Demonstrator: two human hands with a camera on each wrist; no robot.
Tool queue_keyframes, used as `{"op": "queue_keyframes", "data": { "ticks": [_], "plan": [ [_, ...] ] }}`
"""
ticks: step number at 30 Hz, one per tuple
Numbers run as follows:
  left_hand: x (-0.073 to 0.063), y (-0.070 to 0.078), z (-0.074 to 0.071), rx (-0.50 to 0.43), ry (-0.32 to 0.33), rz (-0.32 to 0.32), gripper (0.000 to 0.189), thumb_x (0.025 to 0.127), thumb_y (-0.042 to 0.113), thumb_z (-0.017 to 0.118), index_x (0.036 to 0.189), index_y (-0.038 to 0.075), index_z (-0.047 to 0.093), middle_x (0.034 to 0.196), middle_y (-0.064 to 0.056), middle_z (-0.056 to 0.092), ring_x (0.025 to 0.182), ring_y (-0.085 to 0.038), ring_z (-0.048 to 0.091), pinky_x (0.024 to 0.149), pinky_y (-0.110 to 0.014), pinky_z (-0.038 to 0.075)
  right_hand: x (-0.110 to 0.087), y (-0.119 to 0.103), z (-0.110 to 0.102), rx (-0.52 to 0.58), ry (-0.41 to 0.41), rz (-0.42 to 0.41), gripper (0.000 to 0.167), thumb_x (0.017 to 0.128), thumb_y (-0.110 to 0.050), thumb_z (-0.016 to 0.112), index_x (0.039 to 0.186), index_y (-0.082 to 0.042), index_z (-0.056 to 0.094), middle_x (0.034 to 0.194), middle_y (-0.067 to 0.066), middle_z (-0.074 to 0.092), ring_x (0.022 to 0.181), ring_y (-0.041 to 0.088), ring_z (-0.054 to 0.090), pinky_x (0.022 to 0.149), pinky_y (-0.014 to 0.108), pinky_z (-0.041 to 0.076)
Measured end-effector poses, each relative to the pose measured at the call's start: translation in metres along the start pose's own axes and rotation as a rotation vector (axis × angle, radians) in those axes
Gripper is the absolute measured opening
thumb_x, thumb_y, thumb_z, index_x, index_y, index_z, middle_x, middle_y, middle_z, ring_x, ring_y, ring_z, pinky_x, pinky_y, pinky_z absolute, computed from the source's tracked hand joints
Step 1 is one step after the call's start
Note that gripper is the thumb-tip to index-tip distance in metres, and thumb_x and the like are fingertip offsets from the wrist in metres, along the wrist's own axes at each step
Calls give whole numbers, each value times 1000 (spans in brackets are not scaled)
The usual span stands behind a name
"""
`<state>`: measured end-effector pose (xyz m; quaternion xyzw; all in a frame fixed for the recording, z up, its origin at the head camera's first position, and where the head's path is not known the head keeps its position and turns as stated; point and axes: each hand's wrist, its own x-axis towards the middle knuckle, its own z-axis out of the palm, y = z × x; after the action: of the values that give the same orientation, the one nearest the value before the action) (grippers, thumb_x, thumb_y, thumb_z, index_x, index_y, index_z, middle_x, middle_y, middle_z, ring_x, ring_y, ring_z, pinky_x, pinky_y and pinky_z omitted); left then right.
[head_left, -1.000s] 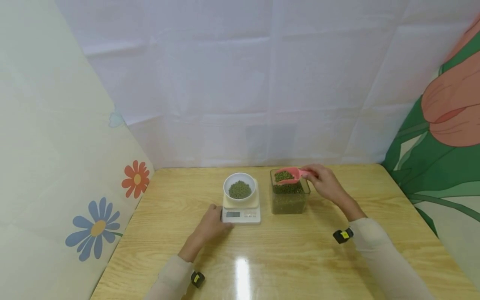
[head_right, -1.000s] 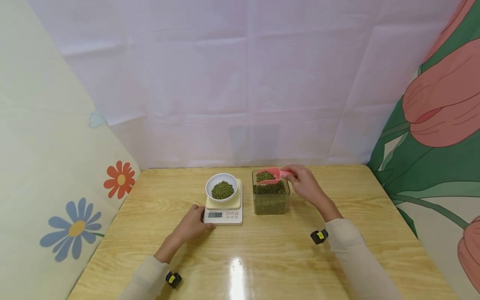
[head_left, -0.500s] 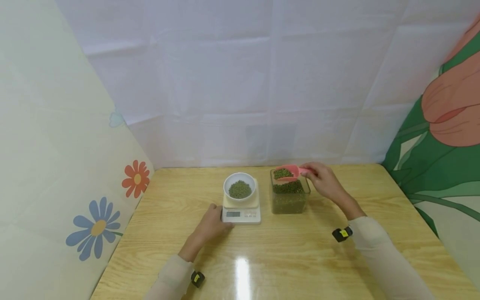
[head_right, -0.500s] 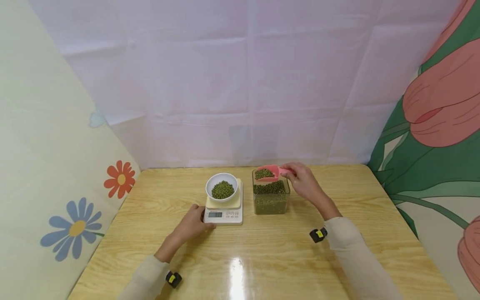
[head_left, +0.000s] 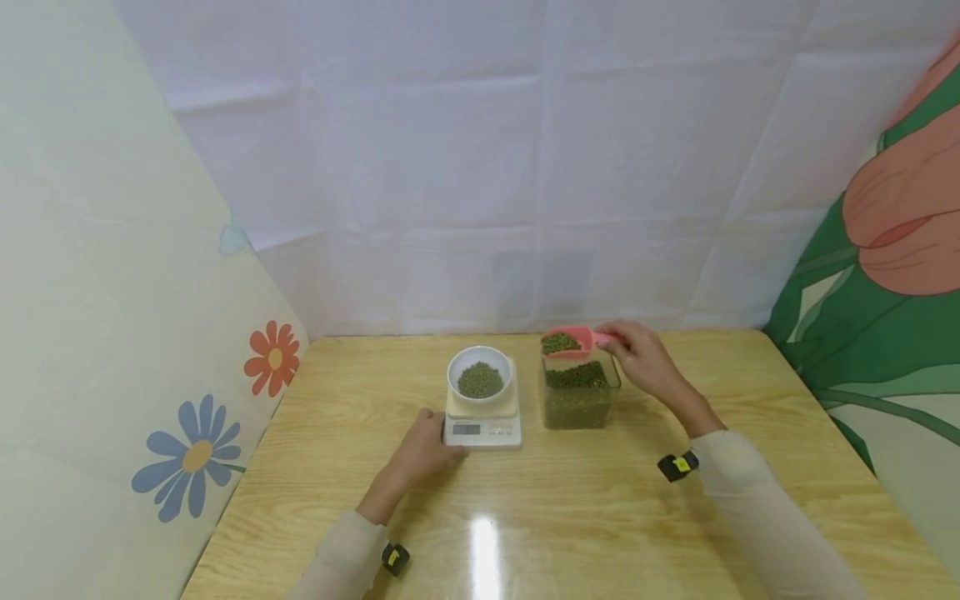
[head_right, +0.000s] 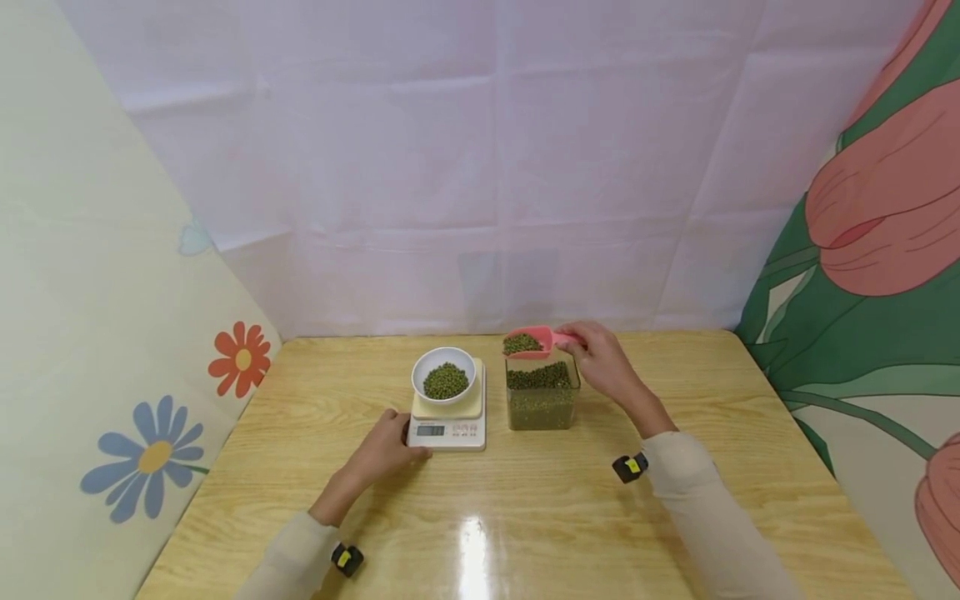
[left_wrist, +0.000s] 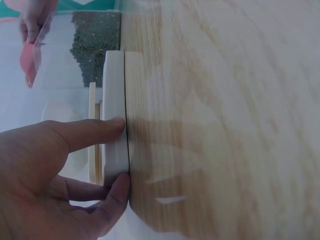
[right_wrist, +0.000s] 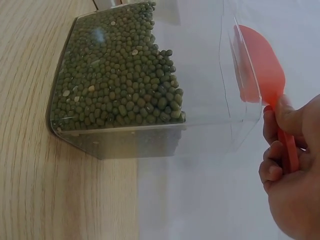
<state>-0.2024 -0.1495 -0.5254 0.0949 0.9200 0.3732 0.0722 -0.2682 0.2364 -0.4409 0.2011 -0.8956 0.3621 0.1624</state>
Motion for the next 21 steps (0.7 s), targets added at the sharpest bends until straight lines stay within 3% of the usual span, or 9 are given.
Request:
{"op": "queue_keyframes", "data": {
  "ticks": [8,21],
  "plan": [
    [1,0,1,-4,1,-2,58,81,15,90,132,-1,68,111,-13,58,95,-23,53,88,-44,58,4,-9,4,41,-5,12,23,104,-8,66,120,7,72,104,21,71,82,20,59,72,25,51],
    [0,-1,1,5,8,7,60,82,16,90,135,-1,67,110,-12,59,97,-23,53,90,-44,58,13,-19,15,57,-17,-7,24,103,-8,67,121,7,72,106,22,71,85,23,60,75,27,51]
  ]
}}
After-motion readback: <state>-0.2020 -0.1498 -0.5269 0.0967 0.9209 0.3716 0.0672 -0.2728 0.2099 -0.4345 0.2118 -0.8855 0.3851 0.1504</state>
